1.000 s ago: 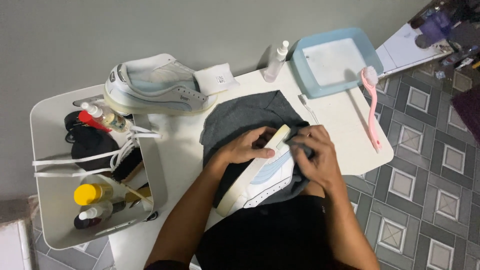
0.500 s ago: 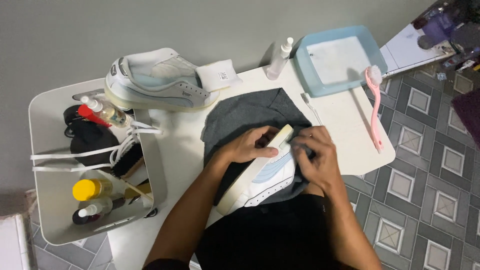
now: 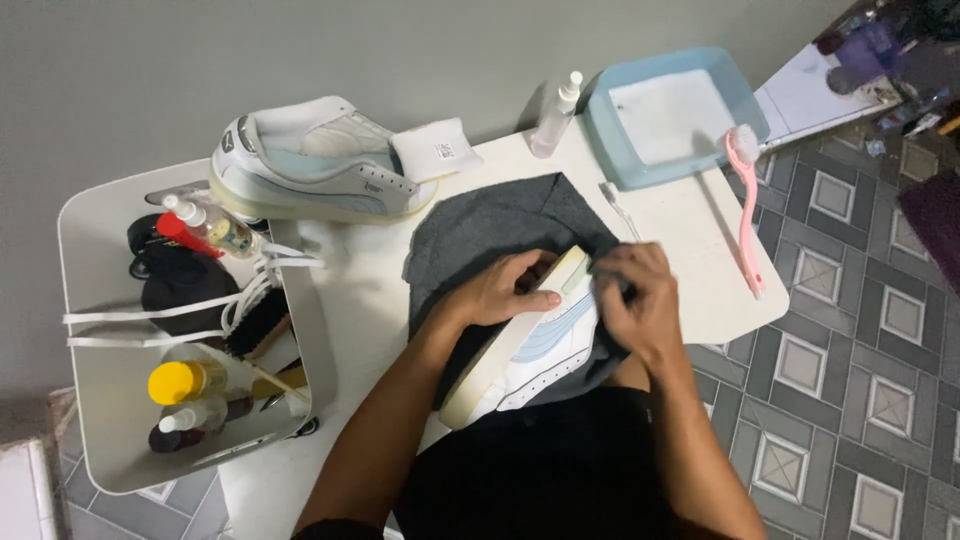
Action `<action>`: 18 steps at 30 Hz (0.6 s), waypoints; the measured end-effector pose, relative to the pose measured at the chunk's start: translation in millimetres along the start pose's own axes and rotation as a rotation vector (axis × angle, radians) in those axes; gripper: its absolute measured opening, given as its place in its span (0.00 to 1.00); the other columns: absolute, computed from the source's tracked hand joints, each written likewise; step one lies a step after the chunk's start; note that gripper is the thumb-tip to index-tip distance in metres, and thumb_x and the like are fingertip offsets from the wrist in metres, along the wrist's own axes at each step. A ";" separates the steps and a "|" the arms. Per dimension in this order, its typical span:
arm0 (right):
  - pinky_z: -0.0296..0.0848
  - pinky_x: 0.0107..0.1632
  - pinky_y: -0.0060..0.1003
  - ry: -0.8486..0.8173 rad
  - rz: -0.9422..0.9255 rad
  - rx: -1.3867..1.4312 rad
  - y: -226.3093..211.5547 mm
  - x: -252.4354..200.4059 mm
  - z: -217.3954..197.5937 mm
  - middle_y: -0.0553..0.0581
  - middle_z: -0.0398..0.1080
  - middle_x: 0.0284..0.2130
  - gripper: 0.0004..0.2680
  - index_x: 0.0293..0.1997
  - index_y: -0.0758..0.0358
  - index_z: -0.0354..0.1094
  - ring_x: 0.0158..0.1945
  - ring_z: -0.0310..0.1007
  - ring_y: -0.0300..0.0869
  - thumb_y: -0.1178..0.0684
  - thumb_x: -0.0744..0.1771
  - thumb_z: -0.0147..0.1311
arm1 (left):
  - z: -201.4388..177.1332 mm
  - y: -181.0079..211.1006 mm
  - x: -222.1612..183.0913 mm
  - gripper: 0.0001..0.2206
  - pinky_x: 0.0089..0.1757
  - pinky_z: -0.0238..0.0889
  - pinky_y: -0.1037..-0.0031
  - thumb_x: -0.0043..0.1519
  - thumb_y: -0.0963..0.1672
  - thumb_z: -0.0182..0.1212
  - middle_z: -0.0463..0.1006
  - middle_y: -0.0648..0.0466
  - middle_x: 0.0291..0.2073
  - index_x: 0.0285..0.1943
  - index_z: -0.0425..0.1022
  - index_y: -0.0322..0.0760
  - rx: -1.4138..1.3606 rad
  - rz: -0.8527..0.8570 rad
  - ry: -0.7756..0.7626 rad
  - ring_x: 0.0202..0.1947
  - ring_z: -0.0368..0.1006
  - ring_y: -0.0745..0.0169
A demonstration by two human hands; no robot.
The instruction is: Scrubbing the white rubber sole of a sneaker with a cloth to remove dirt and stains.
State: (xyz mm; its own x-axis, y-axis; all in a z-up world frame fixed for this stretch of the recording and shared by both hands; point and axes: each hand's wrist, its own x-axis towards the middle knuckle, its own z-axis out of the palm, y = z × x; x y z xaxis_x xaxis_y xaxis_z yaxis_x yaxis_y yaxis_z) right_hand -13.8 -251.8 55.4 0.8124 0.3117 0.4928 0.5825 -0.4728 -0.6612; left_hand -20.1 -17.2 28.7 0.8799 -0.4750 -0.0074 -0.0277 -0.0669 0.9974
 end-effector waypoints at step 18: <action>0.69 0.49 0.52 0.054 -0.051 0.064 -19.9 -1.1 8.7 0.62 0.74 0.30 0.06 0.33 0.60 0.76 0.38 0.73 0.58 0.59 0.63 0.50 | -1.0 -22.5 4.2 0.29 0.41 0.73 0.58 0.57 0.52 0.69 0.79 0.38 0.45 0.62 0.73 0.29 -0.072 0.038 -0.001 0.43 0.75 0.48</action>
State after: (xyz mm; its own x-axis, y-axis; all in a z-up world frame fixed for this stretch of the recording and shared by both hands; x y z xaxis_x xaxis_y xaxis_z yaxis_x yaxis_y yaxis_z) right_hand -26.0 -235.5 63.1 0.7801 0.2883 0.5553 0.6249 -0.4029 -0.6687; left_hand -15.3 -16.8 6.3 0.8782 -0.4773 0.0309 -0.0273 0.0145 0.9995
